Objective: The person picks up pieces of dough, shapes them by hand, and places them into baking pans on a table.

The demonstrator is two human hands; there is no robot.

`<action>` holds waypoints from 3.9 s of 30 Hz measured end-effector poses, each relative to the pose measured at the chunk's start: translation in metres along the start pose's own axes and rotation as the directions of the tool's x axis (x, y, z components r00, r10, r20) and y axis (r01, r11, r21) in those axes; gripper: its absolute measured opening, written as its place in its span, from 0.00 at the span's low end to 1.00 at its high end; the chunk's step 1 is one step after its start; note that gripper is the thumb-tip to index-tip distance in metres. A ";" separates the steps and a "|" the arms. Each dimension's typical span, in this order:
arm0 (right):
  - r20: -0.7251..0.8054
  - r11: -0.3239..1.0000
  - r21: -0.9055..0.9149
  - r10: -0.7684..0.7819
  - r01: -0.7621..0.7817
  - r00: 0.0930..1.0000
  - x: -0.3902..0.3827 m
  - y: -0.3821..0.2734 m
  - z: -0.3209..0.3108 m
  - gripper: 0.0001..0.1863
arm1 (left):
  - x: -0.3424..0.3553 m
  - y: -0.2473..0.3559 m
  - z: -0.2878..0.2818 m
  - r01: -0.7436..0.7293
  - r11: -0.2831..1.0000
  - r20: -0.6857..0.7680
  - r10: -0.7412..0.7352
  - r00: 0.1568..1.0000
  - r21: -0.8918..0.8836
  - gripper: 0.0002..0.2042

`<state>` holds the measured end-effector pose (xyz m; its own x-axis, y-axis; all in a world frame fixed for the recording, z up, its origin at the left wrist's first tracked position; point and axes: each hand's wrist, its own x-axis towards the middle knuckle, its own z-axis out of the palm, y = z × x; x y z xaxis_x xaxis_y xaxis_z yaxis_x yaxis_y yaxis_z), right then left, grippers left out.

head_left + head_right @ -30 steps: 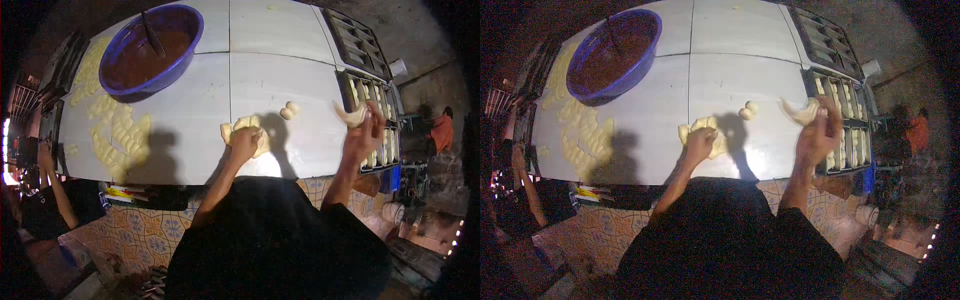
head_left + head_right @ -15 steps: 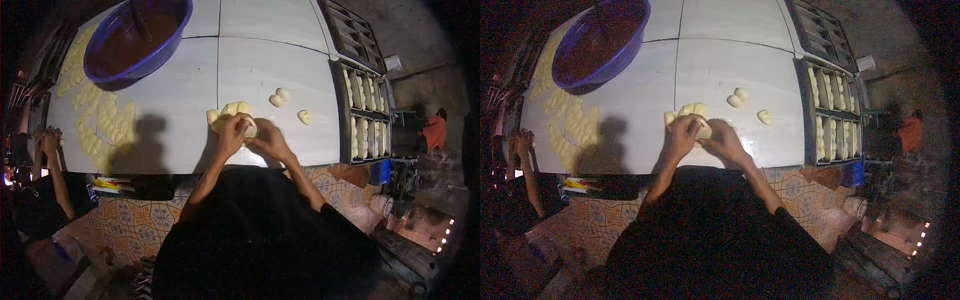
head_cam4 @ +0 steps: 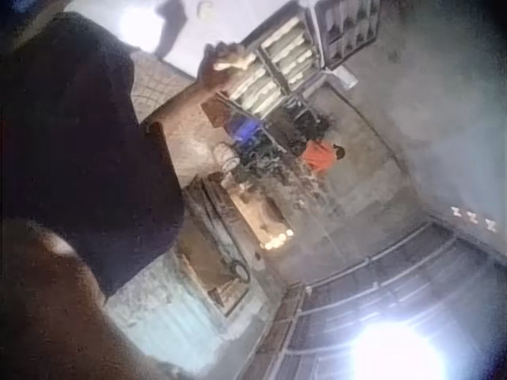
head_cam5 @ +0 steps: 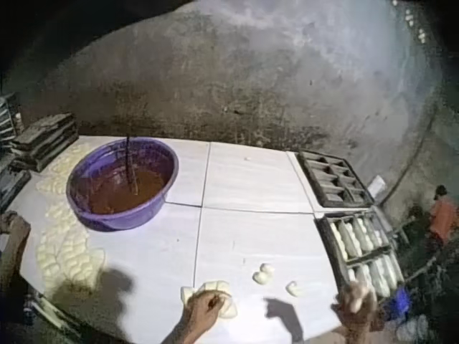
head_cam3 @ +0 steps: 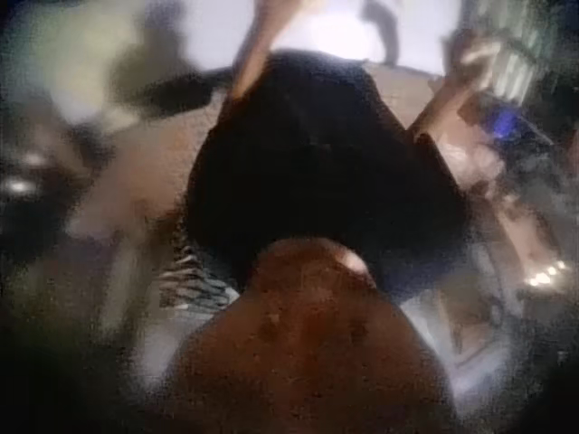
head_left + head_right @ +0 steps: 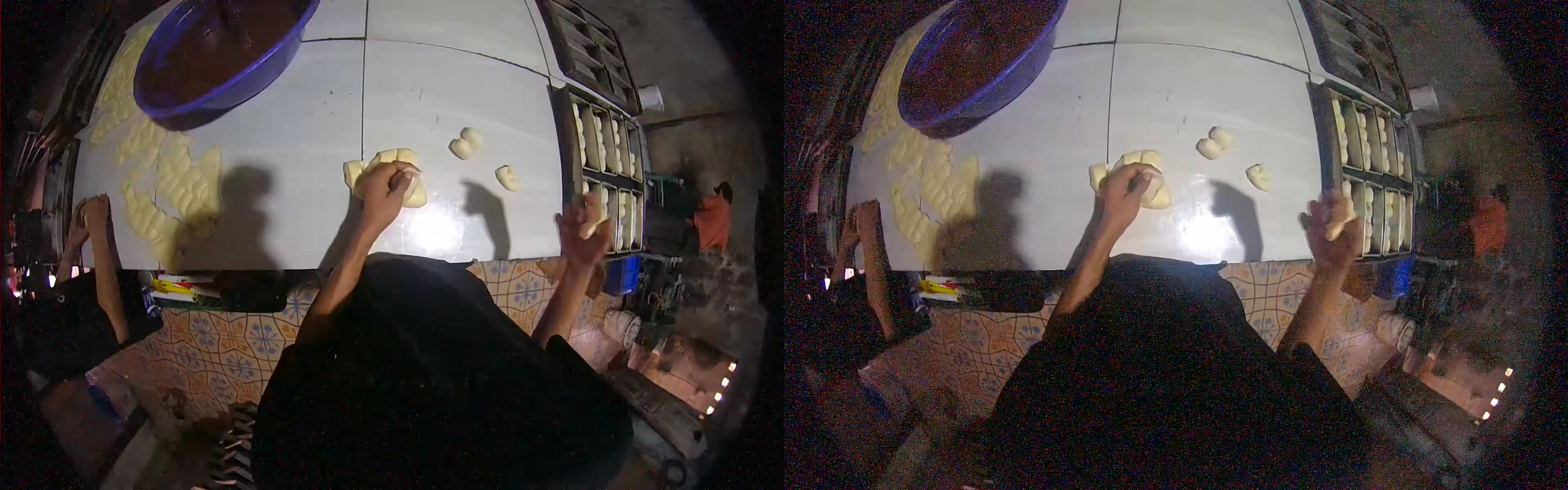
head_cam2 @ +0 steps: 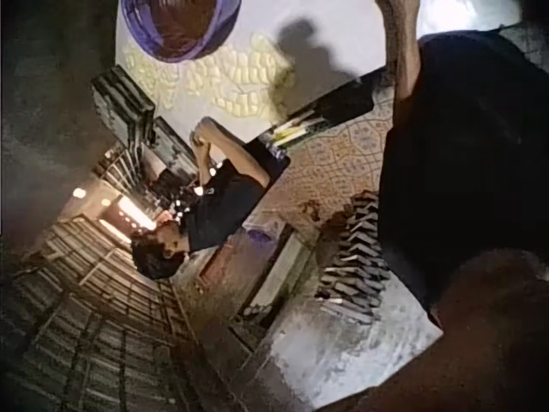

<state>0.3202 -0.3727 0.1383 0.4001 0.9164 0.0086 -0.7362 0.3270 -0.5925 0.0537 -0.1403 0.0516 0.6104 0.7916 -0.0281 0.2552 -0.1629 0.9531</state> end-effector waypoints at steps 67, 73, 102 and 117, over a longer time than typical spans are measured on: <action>0.384 -0.114 -0.902 0.229 0.416 0.894 0.095 0.261 0.080 0.11 | -0.035 -0.010 -0.079 -0.101 0.325 -0.107 0.000 0.994 -0.940 0.29; 0.221 0.307 -0.950 0.541 0.054 0.811 0.080 0.192 0.098 0.09 | -0.030 -0.027 -0.059 -0.114 0.940 -0.061 0.099 0.993 -0.322 0.31; 0.094 0.355 -0.931 0.009 0.084 0.996 0.110 0.191 0.108 0.14 | -0.028 0.030 -0.013 -0.033 0.900 -0.332 -0.126 0.935 -0.434 0.09; 0.140 0.758 -0.643 0.258 -0.110 0.956 0.145 0.195 0.082 0.69 | 0.106 0.044 -0.117 0.250 -0.008 0.222 0.426 0.877 -0.968 0.46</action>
<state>0.1899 -0.1571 0.0902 0.1156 0.9928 -0.0317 -0.2513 -0.0016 -0.9679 0.0419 0.0049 0.1257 0.8108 0.4938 0.3142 -0.5758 0.7692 0.2772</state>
